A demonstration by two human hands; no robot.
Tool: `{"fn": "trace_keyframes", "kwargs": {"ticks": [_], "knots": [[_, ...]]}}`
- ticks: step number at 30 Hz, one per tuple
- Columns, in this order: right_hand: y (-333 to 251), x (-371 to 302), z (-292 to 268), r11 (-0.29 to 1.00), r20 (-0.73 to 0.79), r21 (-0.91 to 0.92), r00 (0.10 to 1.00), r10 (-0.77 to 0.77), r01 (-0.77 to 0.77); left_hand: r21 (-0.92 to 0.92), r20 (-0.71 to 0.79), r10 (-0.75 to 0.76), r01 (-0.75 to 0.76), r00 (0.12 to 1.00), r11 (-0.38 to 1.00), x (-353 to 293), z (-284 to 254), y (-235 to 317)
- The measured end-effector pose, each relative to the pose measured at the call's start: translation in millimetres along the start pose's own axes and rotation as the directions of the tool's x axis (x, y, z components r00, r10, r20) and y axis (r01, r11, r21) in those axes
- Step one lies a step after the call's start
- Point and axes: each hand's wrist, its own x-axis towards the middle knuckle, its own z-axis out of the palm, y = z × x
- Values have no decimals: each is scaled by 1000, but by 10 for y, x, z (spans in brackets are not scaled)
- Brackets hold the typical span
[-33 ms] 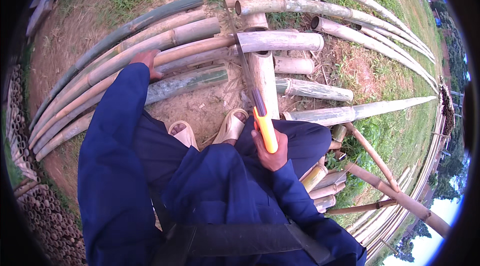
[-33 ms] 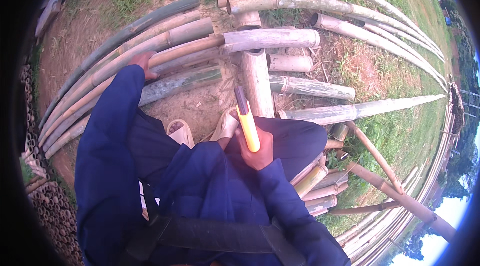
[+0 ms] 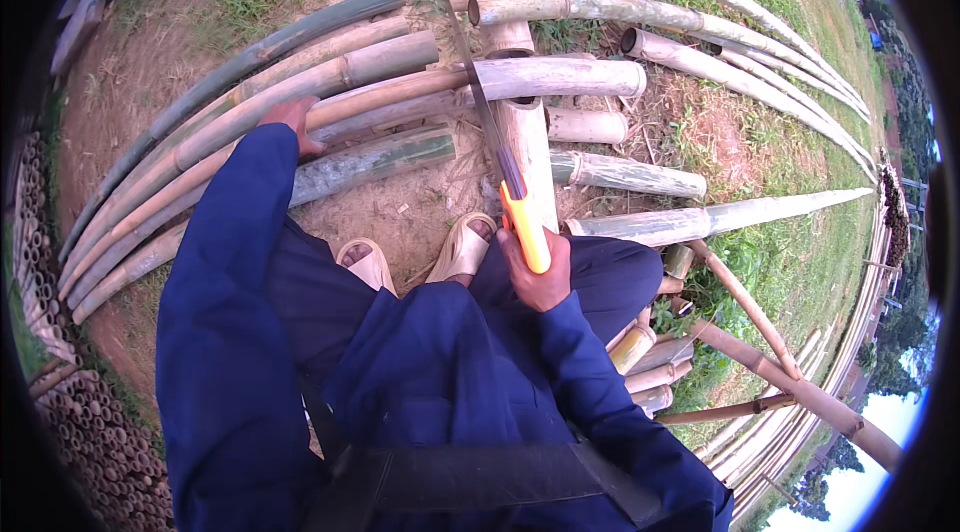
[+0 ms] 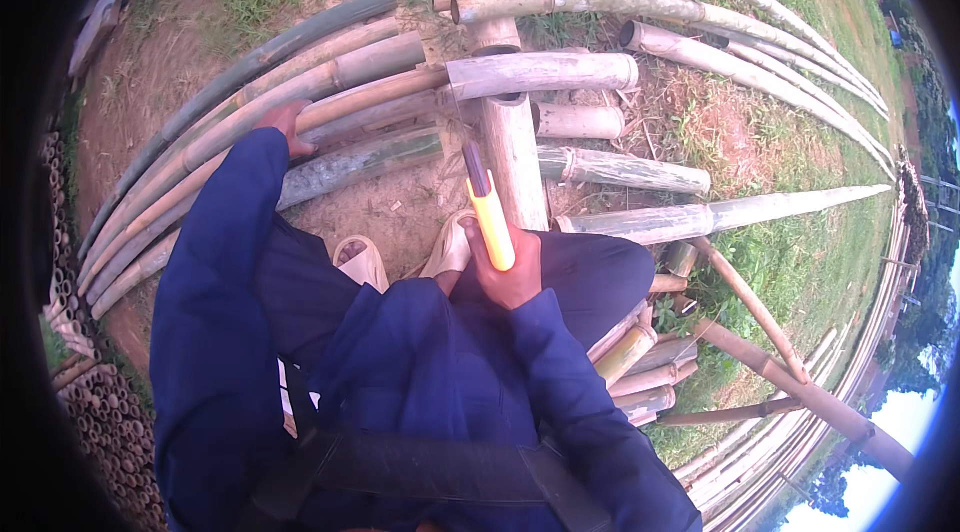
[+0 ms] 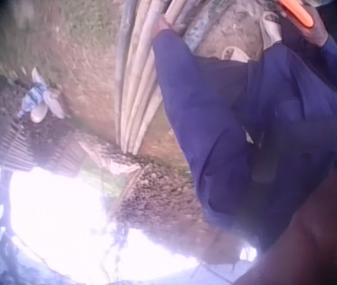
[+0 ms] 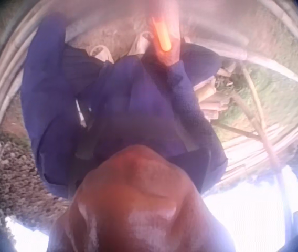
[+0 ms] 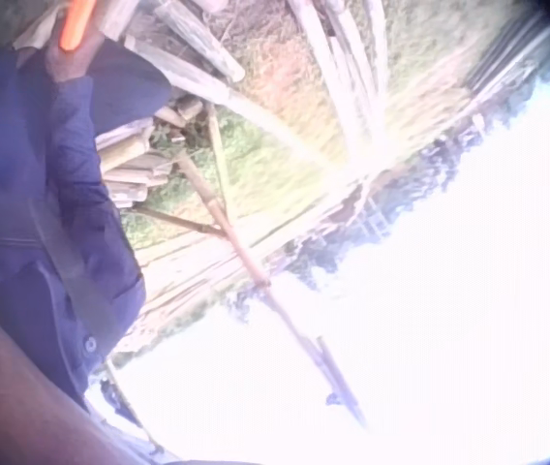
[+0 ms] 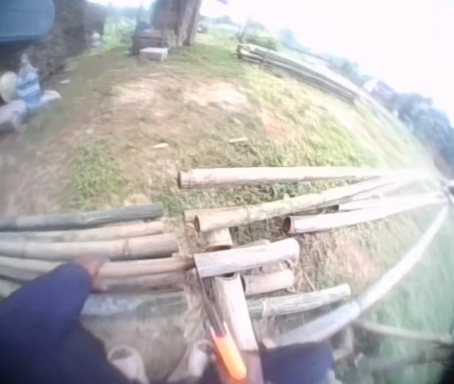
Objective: The person uses a hand saw to cut bamboo poles into shorter sections. They repeatedly position a pole, saw through it, and then move the cut piece aside to continue with the next cut.
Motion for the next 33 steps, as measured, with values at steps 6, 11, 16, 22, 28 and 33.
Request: {"fn": "trace_keyframes", "kwargs": {"ticks": [6, 11, 16, 22, 28, 33], "knots": [[163, 111, 123, 991, -71, 76, 992, -108, 113, 6, -14, -10, 10, 1000, 1000, 42, -46, -77], [265, -708, -137, 991, -75, 36, 990, -123, 126, -18, 1, 18, -18, 1000, 1000, 17, -119, 31], [72, 635, 129, 989, -50, 112, 995, -88, 93, -33, 37, -1, 2, 999, 999, 96, -86, -1], [227, 738, 160, 979, -89, 126, 984, -152, 163, -89, -197, 30, -48, 980, 995, 21, -42, 10], [268, 721, 188, 971, -74, 132, 979, -190, 198, -65, -219, 22, -38, 976, 997, -16, -148, -29], [319, 719, 179, 973, -94, 123, 979, -182, 193, -54, -185, 17, -27, 983, 998, 128, -288, -205]]}}
